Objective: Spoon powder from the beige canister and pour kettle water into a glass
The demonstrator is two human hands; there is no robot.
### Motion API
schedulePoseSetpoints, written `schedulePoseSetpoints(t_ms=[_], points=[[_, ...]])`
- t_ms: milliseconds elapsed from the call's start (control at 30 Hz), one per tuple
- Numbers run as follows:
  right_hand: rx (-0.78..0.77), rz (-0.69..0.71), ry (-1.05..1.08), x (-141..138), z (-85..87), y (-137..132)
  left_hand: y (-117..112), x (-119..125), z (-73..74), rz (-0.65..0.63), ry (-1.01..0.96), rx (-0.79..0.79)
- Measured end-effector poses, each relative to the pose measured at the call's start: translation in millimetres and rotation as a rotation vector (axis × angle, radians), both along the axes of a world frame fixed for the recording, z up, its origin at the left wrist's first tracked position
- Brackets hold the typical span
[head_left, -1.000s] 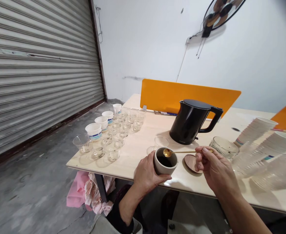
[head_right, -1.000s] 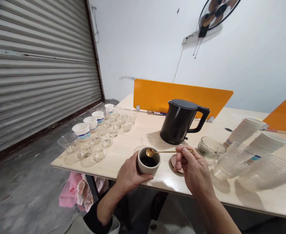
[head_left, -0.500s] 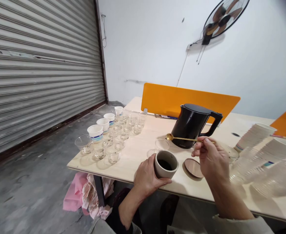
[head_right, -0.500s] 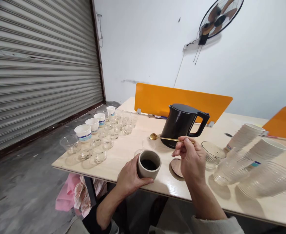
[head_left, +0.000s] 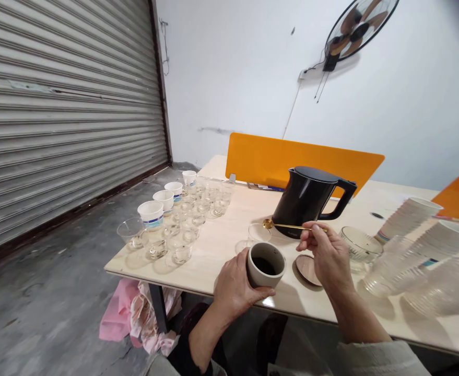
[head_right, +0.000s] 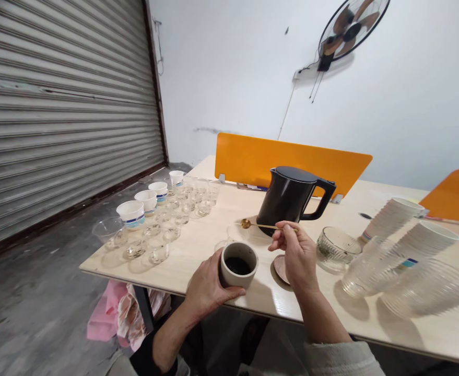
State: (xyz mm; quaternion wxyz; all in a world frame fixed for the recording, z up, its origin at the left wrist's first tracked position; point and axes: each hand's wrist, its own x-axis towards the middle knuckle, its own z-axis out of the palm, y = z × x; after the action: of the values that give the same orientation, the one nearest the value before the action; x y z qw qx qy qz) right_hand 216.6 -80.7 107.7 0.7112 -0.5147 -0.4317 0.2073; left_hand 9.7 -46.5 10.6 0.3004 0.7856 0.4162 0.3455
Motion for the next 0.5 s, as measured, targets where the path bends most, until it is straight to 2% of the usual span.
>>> schedulePoseSetpoints(t_ms=[100, 167, 300, 500], points=[[0.091, -0.174, -0.09, 21, 8.8, -15, 0, 0, -1.7, 0.013, 0.014, -0.007], [0.104, -0.363, -0.222, 42, 15.6, -26, -1, 0, -2.5, 0.021, 0.025, -0.009], [-0.078, -0.716, -0.518, 87, 20.5, -42, -2, -1, -1.9, 0.024, 0.038, -0.008], [-0.375, -0.839, -1.008, 132, -0.8, -29, -2, -1, -2.7, 0.02, 0.038, 0.007]])
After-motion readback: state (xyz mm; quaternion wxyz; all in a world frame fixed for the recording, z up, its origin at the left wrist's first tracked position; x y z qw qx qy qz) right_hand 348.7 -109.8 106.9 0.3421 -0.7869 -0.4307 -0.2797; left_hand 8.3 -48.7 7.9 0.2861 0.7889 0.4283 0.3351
